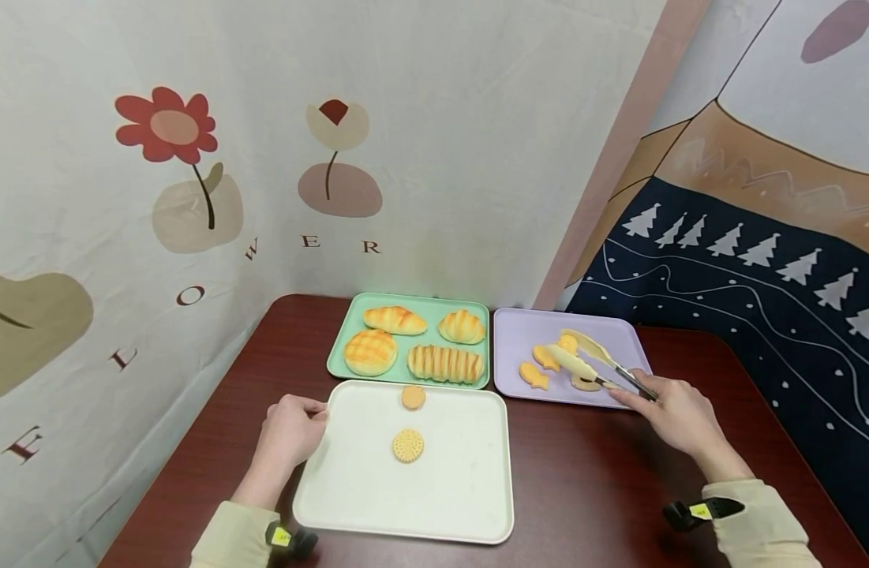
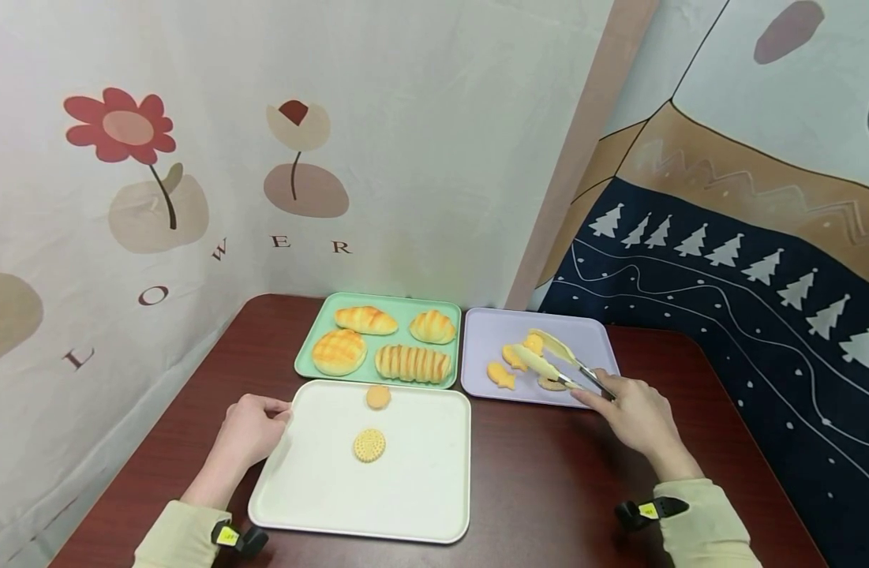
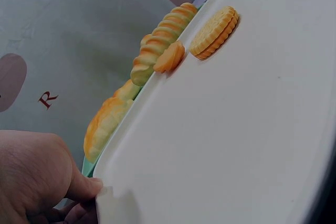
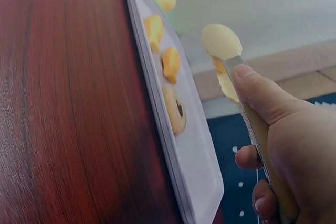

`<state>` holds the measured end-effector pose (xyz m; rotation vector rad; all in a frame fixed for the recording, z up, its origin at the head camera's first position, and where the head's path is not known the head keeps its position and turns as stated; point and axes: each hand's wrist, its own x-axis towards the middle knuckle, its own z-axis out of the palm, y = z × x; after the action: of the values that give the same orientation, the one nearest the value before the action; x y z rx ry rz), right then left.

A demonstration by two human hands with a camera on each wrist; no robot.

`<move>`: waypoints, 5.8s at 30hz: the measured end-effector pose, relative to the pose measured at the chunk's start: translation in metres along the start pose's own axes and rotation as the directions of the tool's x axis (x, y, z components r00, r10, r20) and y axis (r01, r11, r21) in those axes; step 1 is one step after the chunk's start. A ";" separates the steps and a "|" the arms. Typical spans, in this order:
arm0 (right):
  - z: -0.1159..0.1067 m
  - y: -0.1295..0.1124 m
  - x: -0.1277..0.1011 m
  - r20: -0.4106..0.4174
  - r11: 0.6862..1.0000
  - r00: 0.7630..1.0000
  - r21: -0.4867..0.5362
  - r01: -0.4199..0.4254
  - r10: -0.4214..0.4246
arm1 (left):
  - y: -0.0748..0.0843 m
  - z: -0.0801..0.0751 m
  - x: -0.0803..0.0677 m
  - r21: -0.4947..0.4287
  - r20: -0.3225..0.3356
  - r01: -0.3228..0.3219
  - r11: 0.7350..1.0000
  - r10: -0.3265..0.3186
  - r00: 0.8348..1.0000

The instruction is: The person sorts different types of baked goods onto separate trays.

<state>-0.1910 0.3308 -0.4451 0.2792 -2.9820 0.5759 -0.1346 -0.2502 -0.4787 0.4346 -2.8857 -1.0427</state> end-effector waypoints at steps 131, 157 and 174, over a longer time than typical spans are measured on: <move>0.091 -0.155 -0.042 0.063 0.873 0.873 0.110 0.476 -0.484 | -0.001 0.002 0.004 -0.001 0.004 0.006 1.000 -0.006 1.000; 0.099 -0.161 -0.044 0.035 0.845 0.844 0.036 0.534 -0.535 | -0.001 0.001 0.004 0.000 0.006 0.006 1.000 -0.006 1.000; 0.090 -0.151 -0.043 0.002 0.864 0.867 0.084 0.497 -0.499 | 0.001 0.001 0.003 0.002 0.005 0.011 1.000 -0.011 1.000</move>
<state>-0.1241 0.1663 -0.4794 1.0309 -2.7322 0.6244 -0.1377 -0.2496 -0.4792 0.4496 -2.8926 -1.0445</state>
